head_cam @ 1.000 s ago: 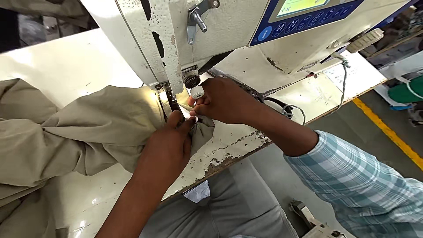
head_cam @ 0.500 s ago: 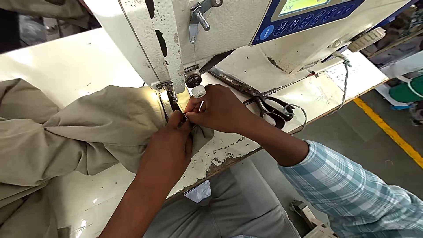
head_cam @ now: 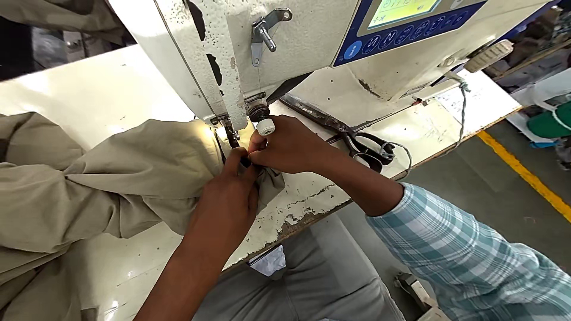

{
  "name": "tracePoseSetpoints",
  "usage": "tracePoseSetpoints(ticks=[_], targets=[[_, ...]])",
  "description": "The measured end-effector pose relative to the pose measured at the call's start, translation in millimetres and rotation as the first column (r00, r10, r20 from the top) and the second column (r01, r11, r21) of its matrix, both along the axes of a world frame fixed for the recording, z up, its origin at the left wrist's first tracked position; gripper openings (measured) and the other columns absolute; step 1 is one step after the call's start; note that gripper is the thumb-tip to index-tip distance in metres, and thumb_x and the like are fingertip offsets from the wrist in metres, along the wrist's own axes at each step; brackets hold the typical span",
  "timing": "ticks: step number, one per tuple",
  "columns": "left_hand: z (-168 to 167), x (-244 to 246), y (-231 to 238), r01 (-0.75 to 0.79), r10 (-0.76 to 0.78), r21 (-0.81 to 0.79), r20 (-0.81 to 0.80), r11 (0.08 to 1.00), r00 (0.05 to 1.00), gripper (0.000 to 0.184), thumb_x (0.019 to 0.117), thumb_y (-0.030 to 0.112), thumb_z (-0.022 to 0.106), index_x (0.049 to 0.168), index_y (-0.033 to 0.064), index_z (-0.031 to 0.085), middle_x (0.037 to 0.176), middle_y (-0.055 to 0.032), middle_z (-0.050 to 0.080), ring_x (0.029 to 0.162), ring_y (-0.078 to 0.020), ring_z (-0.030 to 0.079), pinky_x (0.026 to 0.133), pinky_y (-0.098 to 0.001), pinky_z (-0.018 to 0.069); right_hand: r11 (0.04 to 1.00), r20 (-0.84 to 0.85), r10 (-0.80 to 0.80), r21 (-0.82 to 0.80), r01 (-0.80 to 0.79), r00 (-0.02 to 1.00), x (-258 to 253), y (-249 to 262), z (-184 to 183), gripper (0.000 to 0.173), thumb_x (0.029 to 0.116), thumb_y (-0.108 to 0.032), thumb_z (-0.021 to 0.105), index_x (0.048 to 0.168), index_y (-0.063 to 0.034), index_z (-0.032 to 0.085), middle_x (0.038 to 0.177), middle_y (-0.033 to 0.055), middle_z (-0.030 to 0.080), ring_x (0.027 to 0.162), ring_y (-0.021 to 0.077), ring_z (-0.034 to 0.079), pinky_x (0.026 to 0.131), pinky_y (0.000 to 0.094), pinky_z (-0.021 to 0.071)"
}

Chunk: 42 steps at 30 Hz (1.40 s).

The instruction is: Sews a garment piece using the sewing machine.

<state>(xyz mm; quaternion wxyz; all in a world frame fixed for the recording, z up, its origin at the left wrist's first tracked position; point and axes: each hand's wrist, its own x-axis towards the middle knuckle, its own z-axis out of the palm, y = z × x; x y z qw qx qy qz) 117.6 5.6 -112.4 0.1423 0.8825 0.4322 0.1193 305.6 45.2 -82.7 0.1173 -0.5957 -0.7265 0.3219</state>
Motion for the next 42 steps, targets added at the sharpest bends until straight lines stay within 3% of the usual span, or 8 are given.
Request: tracePoseSetpoints(ticks=[7, 9, 12, 15, 20, 24, 31, 42], targets=[[3.7, 2.0, 0.8, 0.007, -0.006, 0.003, -0.046, 1.000, 0.999, 0.027, 0.0984, 0.013, 0.056, 0.117, 0.0131, 0.075, 0.128, -0.0110, 0.061, 0.073, -0.0236, 0.068, 0.058, -0.0426, 0.0587, 0.998, 0.003, 0.030, 0.057, -0.030, 1.000, 5.5, -4.4, -5.6, 0.022, 0.0987, -0.030, 0.067, 0.086, -0.0155, 0.076, 0.077, 0.0003, 0.066, 0.076, 0.0169, 0.064, 0.066, 0.0438, 0.0494], [4.5, 3.2, 1.5, 0.010, -0.009, 0.015, -0.065, 1.000, 0.998, 0.027, 0.0979, 0.012, 0.057, 0.117, 0.0125, 0.076, 0.124, -0.0096, 0.064, 0.071, -0.0230, 0.068, 0.058, -0.0429, 0.0592, 0.977, -0.053, -0.042, 0.205, 0.051, 0.998, 13.7, -10.2, -11.6, 0.025, 0.1018, -0.029, 0.063, 0.088, -0.0108, 0.074, 0.075, 0.0048, 0.065, 0.071, 0.0219, 0.064, 0.064, 0.0478, 0.0501], [4.4, 2.7, 0.6, 0.017, -0.015, 0.041, -0.063, 0.999, 0.998, 0.028, 0.0972, 0.012, 0.055, 0.116, 0.0112, 0.076, 0.125, -0.0106, 0.064, 0.068, -0.0230, 0.067, 0.056, -0.0427, 0.0583, 0.860, -0.137, -0.122, 0.480, 0.173, 0.983, 17.8, -14.6, -26.7, 0.019, 0.1000, -0.016, 0.060, 0.112, -0.0101, 0.074, 0.088, 0.0041, 0.074, 0.073, 0.0197, 0.071, 0.066, 0.0455, 0.0585], [2.3, 1.7, 1.8, 0.034, -0.030, 0.068, -0.053, 0.997, 0.998, 0.031, 0.0964, 0.013, 0.053, 0.116, 0.0115, 0.076, 0.123, -0.0102, 0.065, 0.069, -0.0223, 0.068, 0.055, -0.0420, 0.0579, 0.787, -0.048, -0.091, 0.608, 0.101, 0.995, 13.1, -16.1, -46.2, 0.021, 0.0964, -0.025, 0.068, 0.109, -0.0082, 0.073, 0.081, 0.0062, 0.072, 0.070, 0.0241, 0.071, 0.059, 0.0465, 0.0557], [0.7, -1.0, 4.1, 0.040, -0.037, 0.075, -0.043, 0.996, 0.998, 0.032, 0.0969, 0.015, 0.051, 0.117, 0.0128, 0.077, 0.119, -0.0090, 0.066, 0.069, -0.0202, 0.068, 0.055, -0.0403, 0.0579, 0.805, 0.026, -0.112, 0.588, 0.075, 0.993, 15.9, -12.3, -50.1, 0.025, 0.0949, -0.034, 0.070, 0.104, -0.0108, 0.072, 0.080, 0.0057, 0.069, 0.073, 0.0254, 0.068, 0.060, 0.0442, 0.0520], [-1.2, -2.5, 5.2, 0.048, -0.046, 0.085, -0.031, 0.995, 0.998, 0.033, 0.0970, 0.016, 0.050, 0.116, 0.0140, 0.077, 0.115, -0.0067, 0.066, 0.065, -0.0154, 0.064, 0.053, -0.0357, 0.0554, 0.849, 0.149, -0.027, 0.526, -0.056, 0.989, 6.9, -19.0, -46.6, 0.029, 0.1040, -0.037, 0.058, 0.121, -0.0212, 0.076, 0.105, 0.0055, 0.067, 0.091, 0.0265, 0.063, 0.067, 0.0410, 0.0511], [-2.6, -5.4, 6.4, 0.053, -0.051, 0.074, -0.029, 0.996, 0.998, 0.035, 0.0966, 0.019, 0.049, 0.117, 0.0149, 0.077, 0.120, -0.0066, 0.065, 0.059, -0.0108, 0.058, 0.049, -0.0308, 0.0512, 0.858, 0.295, -0.012, 0.493, -0.141, 0.955, -0.1, -22.4, -41.5, 0.029, 0.1076, -0.030, 0.052, 0.122, -0.0215, 0.075, 0.110, 0.0073, 0.066, 0.093, 0.0278, 0.061, 0.066, 0.0390, 0.0460], [-1.4, -12.0, 31.6, 0.141, -0.141, 0.096, -0.007, 0.985, 0.990, 0.033, 0.0967, 0.019, 0.049, 0.113, 0.0130, 0.077, 0.106, -0.0045, 0.065, 0.064, -0.0119, 0.061, 0.051, -0.0308, 0.0523, 0.812, 0.228, -0.045, 0.576, -0.098, 0.973, -4.2, -9.7, -44.5, 0.021, 0.1024, -0.025, 0.060, 0.103, -0.0157, 0.078, 0.102, 0.0088, 0.066, 0.091, 0.0276, 0.064, 0.064, 0.0399, 0.0491]])
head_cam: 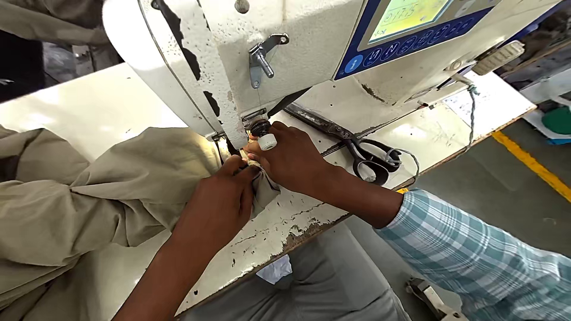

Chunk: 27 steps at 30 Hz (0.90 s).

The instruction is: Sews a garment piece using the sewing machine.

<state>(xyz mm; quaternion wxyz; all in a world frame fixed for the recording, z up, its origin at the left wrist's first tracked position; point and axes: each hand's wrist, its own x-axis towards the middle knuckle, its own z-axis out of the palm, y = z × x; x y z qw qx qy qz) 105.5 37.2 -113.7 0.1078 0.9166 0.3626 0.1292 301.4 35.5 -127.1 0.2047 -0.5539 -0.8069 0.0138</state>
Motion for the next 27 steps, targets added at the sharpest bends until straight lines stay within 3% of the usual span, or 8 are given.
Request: tracePoseSetpoints(ticks=[11, 16, 18, 20, 22, 23, 24, 27], targets=[[-0.4, -1.7, 20.7, 0.012, -0.013, 0.026, 0.040, 1.000, 0.999, 0.033, 0.0972, 0.017, 0.048, 0.113, 0.0112, 0.076, 0.098, -0.0041, 0.066, 0.073, -0.0166, 0.065, 0.058, -0.0372, 0.0555, 0.998, -0.025, -0.021, -0.066, 0.019, 0.999, -2.3, 17.7, 8.8, 0.025, 0.1009, -0.022, 0.062, 0.092, -0.0025, 0.073, 0.095, 0.0153, 0.068, 0.094, 0.0336, 0.067, 0.067, 0.0456, 0.0530], [-7.2, -2.9, 18.7, -0.035, 0.031, 0.036, 0.086, 0.999, 0.996, 0.032, 0.0964, 0.017, 0.049, 0.112, 0.0120, 0.077, 0.097, -0.0056, 0.068, 0.078, -0.0209, 0.069, 0.063, -0.0429, 0.0592, 0.996, -0.184, -0.023, -0.086, 0.007, 0.983, -0.5, 11.5, 17.3, 0.017, 0.0910, -0.013, 0.070, 0.099, 0.0021, 0.073, 0.101, 0.0205, 0.071, 0.102, 0.0373, 0.069, 0.082, 0.0539, 0.0560], [-7.3, -2.9, 9.4, -0.082, 0.083, -0.009, 0.077, 0.997, 0.994, 0.032, 0.0964, 0.015, 0.051, 0.116, 0.0111, 0.077, 0.108, -0.0099, 0.073, 0.089, -0.0257, 0.074, 0.073, -0.0473, 0.0621, 0.988, -0.236, -0.013, -0.155, -0.024, 0.972, 6.3, 4.8, 16.1, 0.023, 0.0924, -0.019, 0.072, 0.106, -0.0013, 0.074, 0.110, 0.0196, 0.071, 0.107, 0.0358, 0.068, 0.089, 0.0543, 0.0557], [-0.1, -1.2, 6.4, -0.111, 0.115, -0.039, 0.112, 0.993, 0.987, 0.032, 0.0958, 0.011, 0.054, 0.119, 0.0071, 0.076, 0.115, -0.0154, 0.073, 0.094, -0.0303, 0.075, 0.076, -0.0494, 0.0624, 0.974, -0.315, -0.003, -0.217, -0.069, 0.949, 14.7, 0.4, 11.8, 0.042, 0.1013, -0.041, 0.062, 0.112, -0.0020, 0.073, 0.123, 0.0209, 0.068, 0.113, 0.0352, 0.067, 0.095, 0.0549, 0.0552], [8.0, -1.6, 3.2, -0.107, 0.121, -0.100, 0.148, 0.989, 0.982, 0.030, 0.0961, 0.008, 0.056, 0.119, 0.0036, 0.075, 0.115, -0.0187, 0.071, 0.093, -0.0318, 0.074, 0.077, -0.0493, 0.0621, 0.992, -0.381, -0.019, -0.119, -0.028, 0.924, 12.2, -10.2, -2.5, 0.050, 0.1001, -0.053, 0.060, 0.105, -0.0063, 0.075, 0.110, 0.0152, 0.071, 0.088, 0.0274, 0.072, 0.074, 0.0504, 0.0607], [8.8, -2.3, 2.1, -0.101, 0.118, -0.115, 0.156, 0.988, 0.981, 0.030, 0.0972, 0.008, 0.055, 0.120, 0.0040, 0.074, 0.115, -0.0188, 0.071, 0.092, -0.0317, 0.074, 0.077, -0.0487, 0.0621, 0.993, -0.399, -0.030, -0.119, -0.019, 0.917, 10.2, -15.6, -3.8, 0.045, 0.0998, -0.048, 0.062, 0.099, -0.0055, 0.076, 0.099, 0.0146, 0.071, 0.073, 0.0270, 0.069, 0.064, 0.0505, 0.0585], [8.4, -2.8, 2.7, -0.091, 0.111, -0.118, 0.169, 0.989, 0.979, 0.030, 0.0979, 0.008, 0.055, 0.120, 0.0039, 0.074, 0.114, -0.0192, 0.071, 0.090, -0.0321, 0.074, 0.076, -0.0487, 0.0620, 0.988, -0.407, -0.040, -0.152, -0.024, 0.913, 9.6, -18.2, -1.1, 0.039, 0.1005, -0.041, 0.063, 0.096, -0.0041, 0.076, 0.090, 0.0146, 0.070, 0.067, 0.0284, 0.067, 0.061, 0.0518, 0.0561], [5.5, -5.5, 6.0, -0.069, 0.093, -0.117, 0.219, 0.991, 0.971, 0.027, 0.1002, 0.012, 0.057, 0.119, 0.0037, 0.074, 0.110, -0.0192, 0.071, 0.087, -0.0314, 0.073, 0.075, -0.0477, 0.0619, 0.973, -0.430, -0.022, -0.218, -0.080, 0.903, 15.0, -12.9, 8.1, 0.026, 0.1012, -0.023, 0.061, 0.102, -0.0037, 0.077, 0.082, 0.0146, 0.071, 0.068, 0.0302, 0.068, 0.066, 0.0532, 0.0556]])
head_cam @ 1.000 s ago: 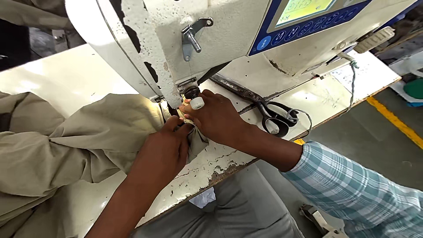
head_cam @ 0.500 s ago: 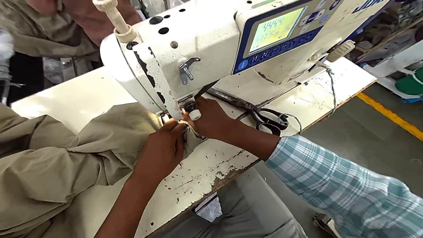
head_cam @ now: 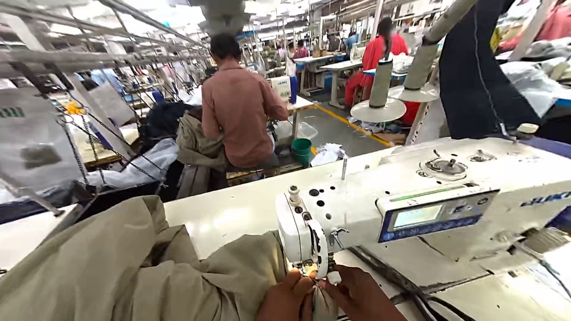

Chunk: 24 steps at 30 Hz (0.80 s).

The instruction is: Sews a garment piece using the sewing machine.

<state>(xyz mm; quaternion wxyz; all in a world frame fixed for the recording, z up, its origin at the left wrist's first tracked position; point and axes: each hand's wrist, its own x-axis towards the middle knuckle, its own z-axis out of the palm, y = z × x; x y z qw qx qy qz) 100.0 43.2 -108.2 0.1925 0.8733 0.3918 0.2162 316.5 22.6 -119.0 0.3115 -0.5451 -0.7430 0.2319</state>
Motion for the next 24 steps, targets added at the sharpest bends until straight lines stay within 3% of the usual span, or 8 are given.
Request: tracePoseSetpoints(ticks=[5, 9, 12, 15, 17, 19, 21, 24], targets=[[-9.0, -5.4, -0.8, 0.012, -0.015, 0.069, 0.044, 0.998, 0.999, 0.028, 0.1033, 0.017, 0.058, 0.124, 0.0039, 0.071, 0.114, -0.0184, 0.070, 0.091, -0.0287, 0.073, 0.079, -0.0432, 0.0624, 0.984, 0.133, -0.083, 0.171, 0.059, 0.988, -3.5, 9.4, -6.5, 0.023, 0.0943, -0.027, 0.065, 0.085, -0.0082, 0.076, 0.077, 0.0100, 0.069, 0.067, 0.0287, 0.068, 0.060, 0.0543, 0.0548], [-12.8, -11.1, -7.7, -0.027, 0.016, 0.139, 0.084, 0.990, 0.996, 0.026, 0.1046, 0.018, 0.057, 0.123, 0.0032, 0.069, 0.123, -0.0189, 0.069, 0.090, -0.0278, 0.075, 0.077, -0.0411, 0.0634, 0.938, 0.259, 0.135, 0.278, -0.208, 0.956, 3.2, 18.0, -8.7, 0.029, 0.0886, -0.021, 0.072, 0.116, -0.0197, 0.079, 0.102, 0.0122, 0.077, 0.093, 0.0355, 0.074, 0.074, 0.0597, 0.0598], [-18.8, -13.5, -4.8, -0.019, 0.003, 0.161, 0.103, 0.987, 0.995, 0.023, 0.1052, 0.019, 0.056, 0.120, 0.0053, 0.068, 0.116, -0.0155, 0.069, 0.083, -0.0250, 0.073, 0.069, -0.0398, 0.0630, 0.941, 0.229, 0.334, -0.025, -0.337, 0.914, 15.8, 28.6, 7.1, 0.031, 0.1009, -0.027, 0.063, 0.128, -0.0172, 0.073, 0.104, 0.0163, 0.073, 0.092, 0.0359, 0.070, 0.081, 0.0614, 0.0551], [-25.5, -9.5, -0.5, -0.005, -0.015, 0.183, 0.107, 0.983, 0.994, 0.023, 0.1064, 0.020, 0.053, 0.120, 0.0061, 0.067, 0.112, -0.0144, 0.069, 0.081, -0.0244, 0.073, 0.067, -0.0395, 0.0626, 0.931, 0.075, 0.316, -0.217, -0.294, 0.946, 23.0, 37.3, 7.0, 0.043, 0.1061, -0.048, 0.050, 0.122, -0.0159, 0.074, 0.116, 0.0104, 0.072, 0.108, 0.0261, 0.068, 0.097, 0.0556, 0.0521], [-28.3, -8.8, -0.3, -0.003, -0.024, 0.188, 0.142, 0.982, 0.990, 0.022, 0.1058, 0.018, 0.053, 0.119, 0.0063, 0.067, 0.112, -0.0137, 0.069, 0.081, -0.0237, 0.073, 0.067, -0.0391, 0.0625, 0.944, 0.035, 0.300, -0.157, -0.292, 0.953, 18.5, 31.8, -1.5, 0.042, 0.1045, -0.047, 0.055, 0.122, -0.0143, 0.074, 0.106, 0.0102, 0.075, 0.085, 0.0236, 0.072, 0.078, 0.0515, 0.0588], [-29.2, -11.2, 0.4, 0.006, -0.037, 0.137, 0.224, 0.991, 0.974, 0.022, 0.1049, 0.014, 0.054, 0.118, 0.0069, 0.070, 0.117, -0.0133, 0.070, 0.088, -0.0227, 0.074, 0.074, -0.0390, 0.0629, 0.896, -0.068, 0.326, -0.294, -0.331, 0.943, 18.3, 25.6, -0.3, 0.040, 0.1035, -0.037, 0.062, 0.134, -0.0104, 0.066, 0.105, 0.0131, 0.073, 0.069, 0.0226, 0.072, 0.066, 0.0455, 0.0638], [-28.5, -13.2, 3.6, 0.033, -0.053, 0.070, 0.310, 0.997, 0.949, 0.021, 0.1040, 0.011, 0.055, 0.116, 0.0065, 0.072, 0.118, -0.0130, 0.070, 0.093, -0.0215, 0.073, 0.080, -0.0387, 0.0623, 0.852, -0.241, 0.254, -0.402, -0.335, 0.937, 19.3, 24.2, 2.9, 0.034, 0.1043, -0.023, 0.062, 0.134, -0.0063, 0.065, 0.104, 0.0116, 0.073, 0.068, 0.0197, 0.072, 0.065, 0.0396, 0.0644], [-26.2, -12.8, 6.1, 0.053, -0.054, 0.012, 0.330, 0.999, 0.942, 0.020, 0.1040, 0.011, 0.055, 0.114, 0.0075, 0.073, 0.114, -0.0123, 0.070, 0.094, -0.0215, 0.072, 0.080, -0.0404, 0.0616, 0.884, -0.402, 0.074, -0.397, -0.247, 0.912, 11.2, 23.4, 2.8, 0.019, 0.1016, -0.010, 0.062, 0.116, -0.0014, 0.070, 0.099, 0.0032, 0.076, 0.071, 0.0093, 0.071, 0.066, 0.0290, 0.0624]])
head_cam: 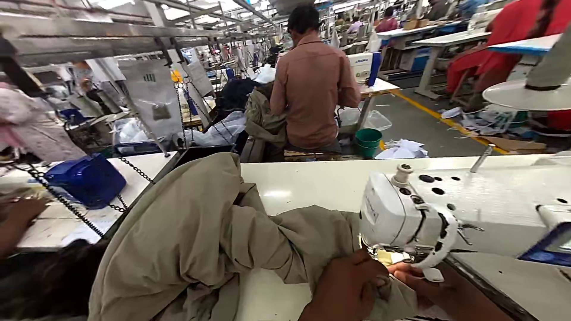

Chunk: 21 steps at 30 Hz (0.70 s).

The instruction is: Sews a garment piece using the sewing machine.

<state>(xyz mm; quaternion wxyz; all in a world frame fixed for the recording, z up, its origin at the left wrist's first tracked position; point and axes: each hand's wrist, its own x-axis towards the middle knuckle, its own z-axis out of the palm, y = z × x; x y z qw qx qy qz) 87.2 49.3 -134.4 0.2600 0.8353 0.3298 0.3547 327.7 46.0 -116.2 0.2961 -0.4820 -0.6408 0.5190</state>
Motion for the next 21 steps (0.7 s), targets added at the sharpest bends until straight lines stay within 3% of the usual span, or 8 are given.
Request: tracePoseSetpoints(ticks=[4, 7, 9, 11, 15, 17, 19, 21], targets=[[-0.4, 0.5, -0.3, 0.008, -0.007, 0.007, -0.022, 1.000, 1.000, 0.020, 0.1042, 0.011, 0.055, 0.113, 0.0079, 0.073, 0.111, -0.0121, 0.070, 0.091, -0.0219, 0.072, 0.077, -0.0403, 0.0612, 0.988, 0.102, -0.030, 0.156, 0.014, 0.994, 0.8, -0.6, -4.9, 0.020, 0.0921, -0.008, 0.072, 0.110, -0.0003, 0.072, 0.095, 0.0055, 0.074, 0.071, 0.0102, 0.068, 0.067, 0.0309, 0.0603], [-1.7, 1.7, -0.1, 0.005, -0.005, 0.020, -0.008, 1.000, 1.000, 0.020, 0.1040, 0.011, 0.055, 0.113, 0.0076, 0.073, 0.111, -0.0119, 0.070, 0.091, -0.0217, 0.072, 0.077, -0.0395, 0.0610, 0.927, 0.320, -0.128, 0.376, -0.002, 0.939, 8.9, 1.6, -12.1, 0.023, 0.0888, -0.020, 0.075, 0.105, -0.0047, 0.077, 0.083, 0.0131, 0.072, 0.067, 0.0238, 0.066, 0.064, 0.0480, 0.0543], [-0.4, 0.8, -1.0, 0.004, -0.004, 0.020, -0.003, 1.000, 1.000, 0.020, 0.1035, 0.009, 0.055, 0.112, 0.0070, 0.073, 0.111, -0.0125, 0.070, 0.090, -0.0222, 0.072, 0.077, -0.0398, 0.0608, 0.887, 0.399, -0.164, 0.460, -0.043, 0.902, 3.2, -1.5, -8.2, 0.027, 0.0903, -0.024, 0.076, 0.110, -0.0065, 0.077, 0.092, 0.0180, 0.073, 0.077, 0.0335, 0.069, 0.072, 0.0576, 0.0551], [-0.3, 1.4, -2.0, 0.004, -0.003, 0.040, -0.011, 0.999, 1.000, 0.020, 0.1039, 0.009, 0.054, 0.113, 0.0066, 0.072, 0.112, -0.0132, 0.070, 0.090, -0.0226, 0.072, 0.076, -0.0396, 0.0611, 0.861, 0.411, -0.137, 0.500, -0.096, 0.901, -2.3, -3.0, -7.8, 0.024, 0.0906, -0.015, 0.075, 0.112, -0.0034, 0.078, 0.104, 0.0245, 0.074, 0.093, 0.0433, 0.071, 0.085, 0.0657, 0.0536], [10.4, 4.4, -7.9, -0.021, 0.033, 0.070, -0.176, 0.997, 0.984, 0.023, 0.1056, 0.014, 0.055, 0.123, 0.0024, 0.065, 0.119, -0.0185, 0.068, 0.084, -0.0289, 0.074, 0.072, -0.0436, 0.0623, 0.828, 0.382, -0.081, 0.541, -0.152, 0.921, -10.3, 1.9, -26.9, 0.017, 0.0935, -0.004, 0.063, 0.102, 0.0047, 0.075, 0.087, 0.0273, 0.069, 0.077, 0.0426, 0.066, 0.071, 0.0615, 0.0515], [19.0, 9.5, -8.2, -0.059, 0.078, 0.066, -0.340, 0.996, 0.937, 0.027, 0.1067, 0.020, 0.054, 0.125, 0.0018, 0.064, 0.121, -0.0190, 0.067, 0.080, -0.0308, 0.073, 0.067, -0.0453, 0.0619, 0.803, 0.386, -0.122, 0.580, -0.137, 0.914, -14.9, -3.1, -29.0, 0.018, 0.0966, -0.004, 0.061, 0.104, 0.0044, 0.075, 0.091, 0.0291, 0.070, 0.080, 0.0457, 0.068, 0.073, 0.0635, 0.0521], [33.4, 16.3, -5.7, -0.074, 0.080, 0.034, -0.534, 0.997, 0.842, 0.033, 0.1079, 0.024, 0.051, 0.126, 0.0001, 0.064, 0.126, -0.0207, 0.065, 0.088, -0.0340, 0.073, 0.072, -0.0481, 0.0610, 0.778, 0.396, -0.194, 0.619, -0.105, 0.897, -19.4, -9.2, -28.2, 0.020, 0.0984, -0.004, 0.059, 0.107, 0.0043, 0.075, 0.097, 0.0311, 0.071, 0.087, 0.0496, 0.070, 0.076, 0.0667, 0.0531], [47.6, 24.9, -3.6, -0.083, 0.057, -0.010, -0.642, 0.996, 0.764, 0.031, 0.1055, 0.021, 0.053, 0.124, -0.0001, 0.068, 0.129, -0.0207, 0.065, 0.111, -0.0374, 0.067, 0.092, -0.0523, 0.0553, 0.775, 0.406, -0.245, 0.627, -0.074, 0.881, -18.9, -8.7, -30.7, 0.021, 0.0997, -0.005, 0.058, 0.108, 0.0022, 0.076, 0.101, 0.0303, 0.072, 0.091, 0.0500, 0.070, 0.077, 0.0681, 0.0527]])
